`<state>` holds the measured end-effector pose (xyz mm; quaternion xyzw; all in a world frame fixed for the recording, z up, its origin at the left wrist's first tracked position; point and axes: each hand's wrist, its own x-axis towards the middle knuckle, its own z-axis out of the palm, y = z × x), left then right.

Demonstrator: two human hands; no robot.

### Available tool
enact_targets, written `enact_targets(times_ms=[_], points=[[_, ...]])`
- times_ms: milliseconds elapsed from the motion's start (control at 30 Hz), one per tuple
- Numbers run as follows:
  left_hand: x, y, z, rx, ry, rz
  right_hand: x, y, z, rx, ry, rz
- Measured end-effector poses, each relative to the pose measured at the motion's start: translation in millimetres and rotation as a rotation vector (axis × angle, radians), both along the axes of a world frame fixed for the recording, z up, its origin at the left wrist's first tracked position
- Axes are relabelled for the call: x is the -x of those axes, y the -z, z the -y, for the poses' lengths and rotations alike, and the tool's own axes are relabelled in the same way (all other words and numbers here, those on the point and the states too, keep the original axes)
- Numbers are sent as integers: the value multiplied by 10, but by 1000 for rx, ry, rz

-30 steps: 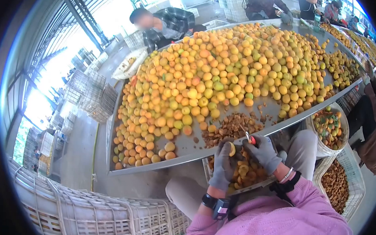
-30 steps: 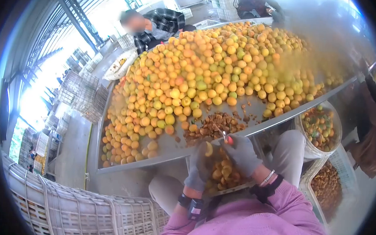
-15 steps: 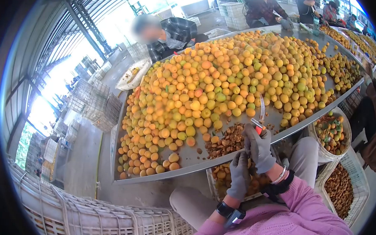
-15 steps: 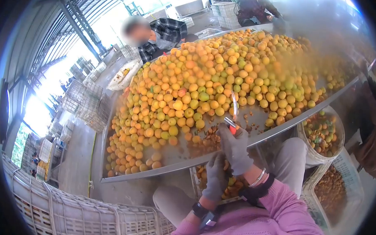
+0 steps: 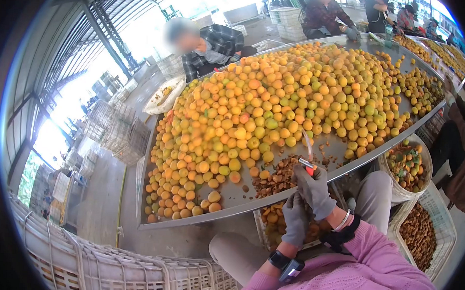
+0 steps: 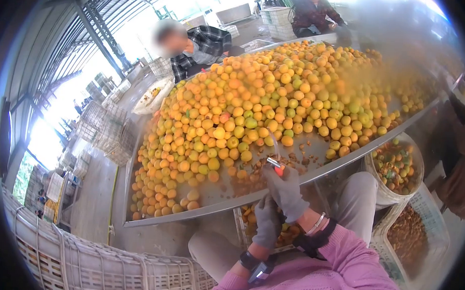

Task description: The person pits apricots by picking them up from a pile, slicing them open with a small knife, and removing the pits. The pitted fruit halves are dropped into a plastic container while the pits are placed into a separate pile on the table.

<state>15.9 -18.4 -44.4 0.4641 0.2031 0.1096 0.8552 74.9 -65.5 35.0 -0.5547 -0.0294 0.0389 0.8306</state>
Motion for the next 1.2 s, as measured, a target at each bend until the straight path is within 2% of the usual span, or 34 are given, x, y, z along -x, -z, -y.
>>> enact_targets(times_ms=[133,200,233,267,367,400,433,467,500,533,567,633,700,733,767,800,833,867,933,1000,1067,1200], points=[[42,-110,-7,5,4,4,-55,-44,54,-88,3,-173],[61,-197,-18,-28,-3,52,-101,-102,115,-71,19,-165],[102,-289,-47,-13,59,-16,-117,-166,128,-60,17,-161],[128,-336,-69,1,117,-86,-123,-268,171,-128,73,-125],[152,-248,-140,-9,157,-23,-138,-740,491,-191,134,-50],[161,-253,-158,-10,158,-22,-57,-939,653,-114,169,103],[176,-263,-178,-4,154,4,-175,-870,885,-292,154,239],[182,-265,-184,5,150,31,35,-1140,926,-359,322,419],[185,-227,-184,9,154,26,97,-1347,1145,-535,274,780],[188,-161,-186,-117,148,81,292,-1616,1190,-538,398,907],[182,-130,-183,-243,142,143,237,-1630,1512,-418,187,1168],[166,-210,-175,-212,172,123,240,-1702,1659,-281,91,1282],[145,-199,-153,-186,200,102,246,-1455,1452,-414,398,880],[132,-115,-150,-117,224,79,220,-1435,1356,-363,358,727],[132,-48,-142,-51,247,53,249,-1443,1209,-96,659,437],[145,-62,-121,-60,253,52,293,-1408,1146,40,536,413],[156,-99,-95,-91,303,113,229,-1266,1106,13,454,227],[168,-152,-75,-122,354,175,169,-1039,1072,18,354,169],[234,-422,-9,-212,394,180,114,-723,965,-133,158,10],[273,-565,37,-299,426,179,85,-386,880,-149,107,-72],[293,-600,76,-564,502,176,124,-285,846,-161,49,-154],[311,-543,89,-542,482,137,151,-291,831,-216,6,-200]])
